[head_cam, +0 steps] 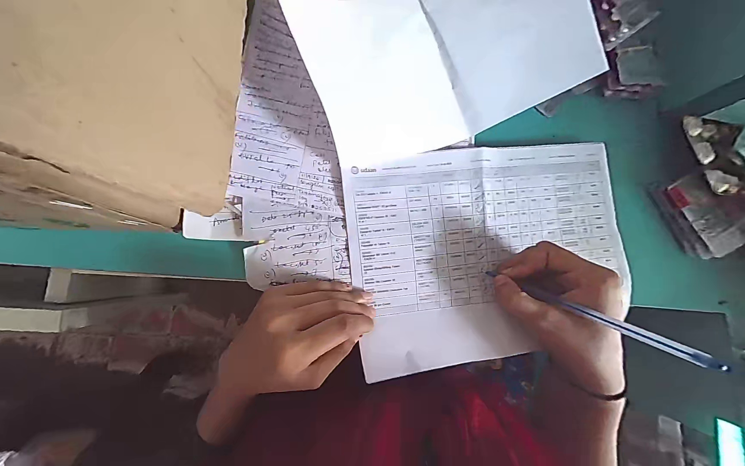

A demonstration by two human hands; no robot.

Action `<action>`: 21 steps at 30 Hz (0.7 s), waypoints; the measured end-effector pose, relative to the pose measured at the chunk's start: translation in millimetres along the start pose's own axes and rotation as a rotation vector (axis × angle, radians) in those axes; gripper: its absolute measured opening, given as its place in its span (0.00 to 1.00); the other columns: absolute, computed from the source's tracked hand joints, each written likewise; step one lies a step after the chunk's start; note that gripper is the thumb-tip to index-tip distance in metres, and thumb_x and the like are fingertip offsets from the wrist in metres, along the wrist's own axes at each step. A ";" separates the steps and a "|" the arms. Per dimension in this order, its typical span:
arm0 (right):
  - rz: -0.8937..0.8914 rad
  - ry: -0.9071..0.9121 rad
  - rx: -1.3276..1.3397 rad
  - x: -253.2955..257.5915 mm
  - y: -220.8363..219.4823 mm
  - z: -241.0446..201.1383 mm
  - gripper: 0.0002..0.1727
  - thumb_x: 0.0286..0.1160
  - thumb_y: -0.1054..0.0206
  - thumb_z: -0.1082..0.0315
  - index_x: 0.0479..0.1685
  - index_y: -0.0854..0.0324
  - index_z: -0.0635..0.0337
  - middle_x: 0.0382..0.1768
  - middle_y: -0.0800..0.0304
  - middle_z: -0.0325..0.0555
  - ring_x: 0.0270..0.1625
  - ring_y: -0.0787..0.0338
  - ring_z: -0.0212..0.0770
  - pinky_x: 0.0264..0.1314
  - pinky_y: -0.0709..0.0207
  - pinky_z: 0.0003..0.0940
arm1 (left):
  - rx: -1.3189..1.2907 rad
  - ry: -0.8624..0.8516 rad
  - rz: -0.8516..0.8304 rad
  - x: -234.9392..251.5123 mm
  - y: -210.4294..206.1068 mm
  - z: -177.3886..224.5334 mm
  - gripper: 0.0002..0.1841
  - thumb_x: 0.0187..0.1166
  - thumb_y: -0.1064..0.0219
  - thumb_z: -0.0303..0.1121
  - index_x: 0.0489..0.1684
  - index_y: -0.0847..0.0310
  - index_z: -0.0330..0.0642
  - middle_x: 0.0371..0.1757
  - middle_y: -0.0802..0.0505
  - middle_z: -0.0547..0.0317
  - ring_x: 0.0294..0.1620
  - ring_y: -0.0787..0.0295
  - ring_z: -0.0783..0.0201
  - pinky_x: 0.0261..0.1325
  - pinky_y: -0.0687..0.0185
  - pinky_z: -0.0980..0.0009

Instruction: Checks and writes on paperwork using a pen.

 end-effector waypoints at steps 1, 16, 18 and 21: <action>-0.002 0.001 -0.001 -0.3 -0.5 0.1 0.07 0.55 0.27 0.69 0.30 0.17 0.45 0.29 0.12 0.17 0.29 0.15 0.13 0.32 0.20 0.10 | 0.007 0.002 0.000 -0.4 -0.2 0.0 0.09 0.86 0.39 0.29 0.41 0.13 0.37 0.45 0.02 0.52 0.60 0.06 0.62 0.73 0.18 0.66; 0.009 -0.051 0.083 -5.5 9.8 0.0 0.07 0.61 0.27 0.65 0.31 0.17 0.37 0.30 0.11 0.14 0.28 0.15 0.14 0.29 0.20 0.11 | -0.043 -0.047 -0.068 -4.6 -2.3 -4.8 0.08 0.84 0.35 0.28 0.45 0.09 0.37 0.51 0.03 0.51 0.65 0.10 0.60 0.76 0.21 0.66; -0.030 -0.042 0.103 -9.6 3.5 -1.7 0.06 0.60 0.27 0.64 0.31 0.16 0.38 0.31 0.10 0.14 0.31 0.13 0.14 0.33 0.19 0.10 | -0.036 -0.053 -0.048 -5.6 -2.0 -4.3 0.07 0.83 0.35 0.27 0.44 0.09 0.37 0.50 0.03 0.51 0.65 0.09 0.61 0.75 0.20 0.67; -0.015 -0.028 0.096 -11.1 1.7 -1.6 0.06 0.60 0.27 0.65 0.31 0.16 0.39 0.31 0.10 0.14 0.32 0.13 0.13 0.34 0.19 0.10 | -0.048 -0.050 -0.035 -5.8 -1.4 -5.4 0.07 0.83 0.33 0.28 0.43 0.09 0.38 0.49 0.03 0.52 0.63 0.08 0.62 0.74 0.19 0.67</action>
Point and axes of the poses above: each hand's wrist, its own x-axis towards the middle knuckle, its own y-axis out of the back of the hand, z = x × y, the point moved 10 cm from there along x, towards the middle knuckle
